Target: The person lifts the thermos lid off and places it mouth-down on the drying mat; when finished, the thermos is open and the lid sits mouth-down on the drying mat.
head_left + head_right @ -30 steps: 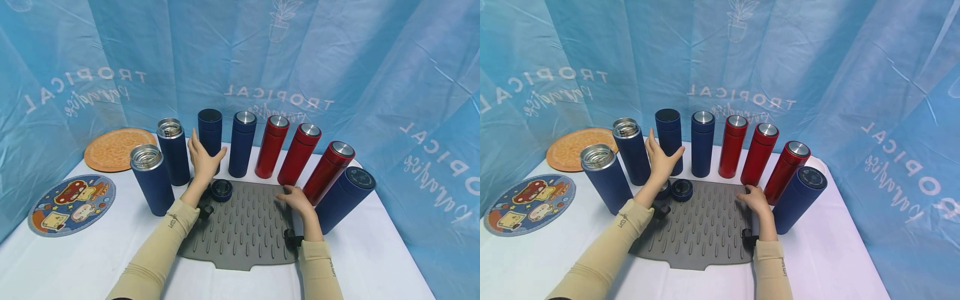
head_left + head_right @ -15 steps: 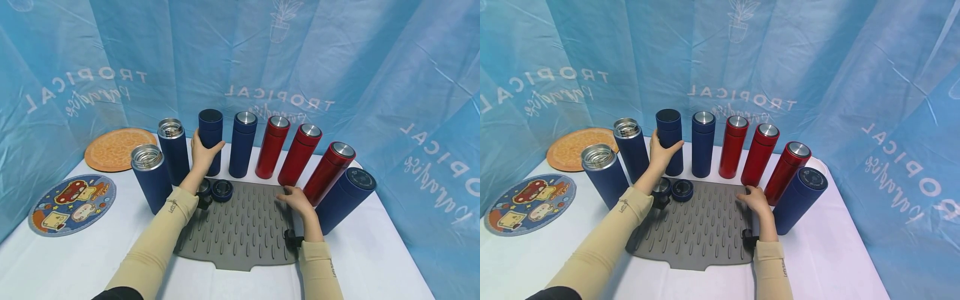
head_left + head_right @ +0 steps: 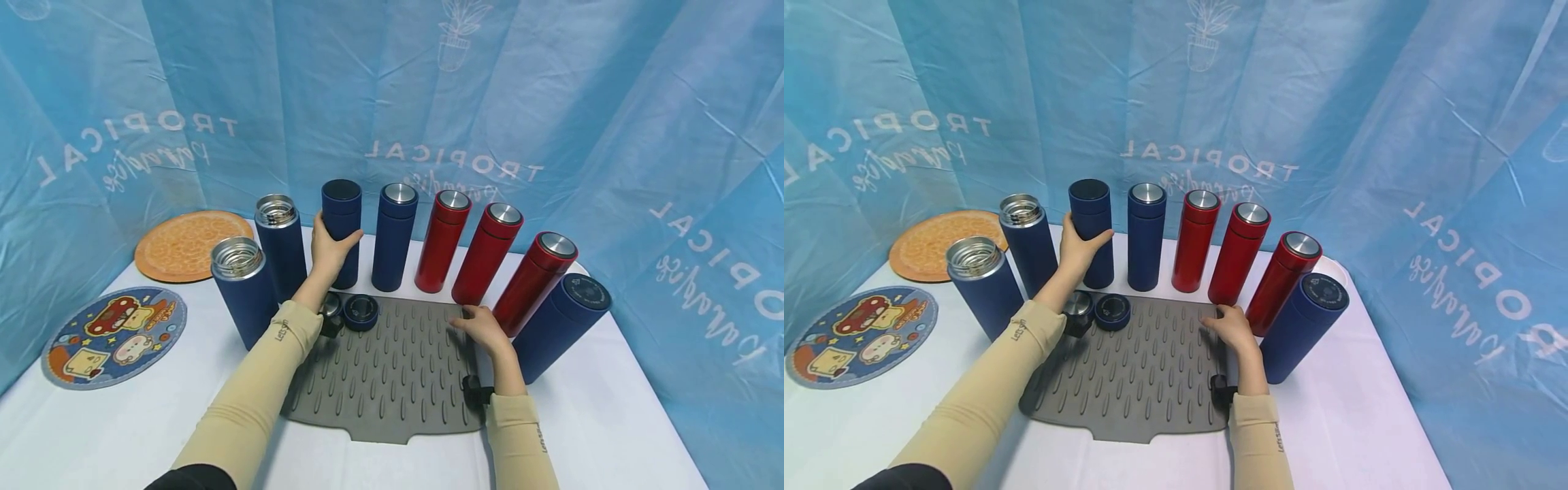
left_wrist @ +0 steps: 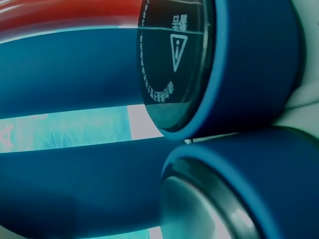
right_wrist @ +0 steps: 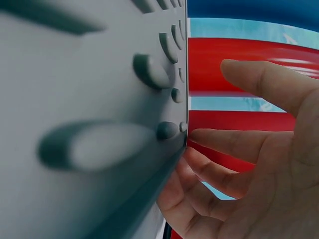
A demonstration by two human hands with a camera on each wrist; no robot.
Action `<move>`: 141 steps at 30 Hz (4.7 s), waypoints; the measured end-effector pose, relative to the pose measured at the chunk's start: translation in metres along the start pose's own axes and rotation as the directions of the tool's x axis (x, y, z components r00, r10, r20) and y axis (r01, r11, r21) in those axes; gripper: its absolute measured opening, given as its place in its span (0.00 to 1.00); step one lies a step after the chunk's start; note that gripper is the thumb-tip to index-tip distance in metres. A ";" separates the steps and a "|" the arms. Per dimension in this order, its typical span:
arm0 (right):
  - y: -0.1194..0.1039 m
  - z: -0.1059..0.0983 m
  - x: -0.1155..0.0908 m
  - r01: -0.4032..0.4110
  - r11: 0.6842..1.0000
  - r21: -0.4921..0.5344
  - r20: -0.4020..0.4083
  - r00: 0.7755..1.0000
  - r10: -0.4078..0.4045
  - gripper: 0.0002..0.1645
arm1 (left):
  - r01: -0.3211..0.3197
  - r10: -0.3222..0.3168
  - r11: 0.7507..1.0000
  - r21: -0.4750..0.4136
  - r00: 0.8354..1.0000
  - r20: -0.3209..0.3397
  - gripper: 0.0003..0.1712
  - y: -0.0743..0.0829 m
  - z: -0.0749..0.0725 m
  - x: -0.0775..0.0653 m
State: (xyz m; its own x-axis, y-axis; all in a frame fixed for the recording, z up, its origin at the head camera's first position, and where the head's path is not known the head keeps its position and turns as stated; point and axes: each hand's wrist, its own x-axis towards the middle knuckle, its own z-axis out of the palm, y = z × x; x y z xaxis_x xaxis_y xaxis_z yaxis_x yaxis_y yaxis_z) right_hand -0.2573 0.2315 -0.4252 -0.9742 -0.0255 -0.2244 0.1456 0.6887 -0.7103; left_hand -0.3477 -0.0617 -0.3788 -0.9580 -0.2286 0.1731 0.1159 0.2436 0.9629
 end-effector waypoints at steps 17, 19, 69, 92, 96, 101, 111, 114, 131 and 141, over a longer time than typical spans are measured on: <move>-0.002 0.001 0.002 0.015 1.000 0.002 -0.016 1.000 -0.015 0.36 | -0.053 0.053 0.999 -0.003 0.998 -0.036 0.49 0.001 -0.003 -0.011; -0.002 0.001 0.002 0.019 1.000 0.001 -0.023 1.000 -0.019 0.36 | -0.080 0.080 0.997 -0.008 0.996 -0.038 0.48 0.003 -0.004 -0.013; -0.060 -0.019 -0.041 0.273 0.921 0.277 -0.244 0.947 -0.207 0.22 | -0.791 0.686 0.489 0.368 0.609 0.398 0.47 0.031 0.000 -0.107; -0.067 -0.013 -0.042 0.270 0.862 0.430 0.038 0.948 -0.316 0.24 | -0.796 0.764 0.022 0.605 0.404 0.504 0.47 0.028 0.003 -0.109; -0.062 -0.012 -0.035 0.292 0.795 0.532 0.052 0.926 -0.374 0.22 | -0.795 0.761 0.001 0.607 0.395 0.515 0.48 0.029 0.002 -0.107; -0.058 -0.011 -0.033 0.319 0.769 0.553 0.045 0.911 -0.411 0.23 | -0.800 0.770 -0.026 0.599 0.366 0.523 0.49 0.030 -0.001 -0.106; -0.052 -0.005 -0.026 0.437 0.748 0.499 0.026 0.856 -0.517 0.23 | -0.807 0.747 -0.045 0.589 0.365 0.556 0.49 0.030 -0.007 -0.103; -0.049 -0.002 -0.025 0.480 0.743 0.466 0.003 0.840 -0.543 0.24 | -0.810 0.739 -0.051 0.584 0.363 0.568 0.49 0.030 -0.009 -0.102; -0.054 -0.002 -0.031 0.451 0.771 0.449 0.062 0.845 -0.531 0.30 | -0.823 0.727 -0.023 0.567 0.376 0.574 0.48 0.028 -0.015 -0.100; -0.062 -0.004 -0.035 0.329 0.838 0.435 0.058 0.919 -0.391 0.31 | -0.833 0.748 0.002 0.553 0.368 0.552 0.48 0.030 -0.013 -0.099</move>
State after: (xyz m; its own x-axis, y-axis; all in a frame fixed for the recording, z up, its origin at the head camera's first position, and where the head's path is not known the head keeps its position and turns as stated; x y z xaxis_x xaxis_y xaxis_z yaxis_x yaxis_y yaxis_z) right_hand -0.2331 0.1927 -0.3703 -0.9417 -0.3350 0.0328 -0.1236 0.2535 -0.9594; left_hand -0.2454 -0.0442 -0.3644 -0.4103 0.6186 0.6700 0.6537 0.7118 -0.2569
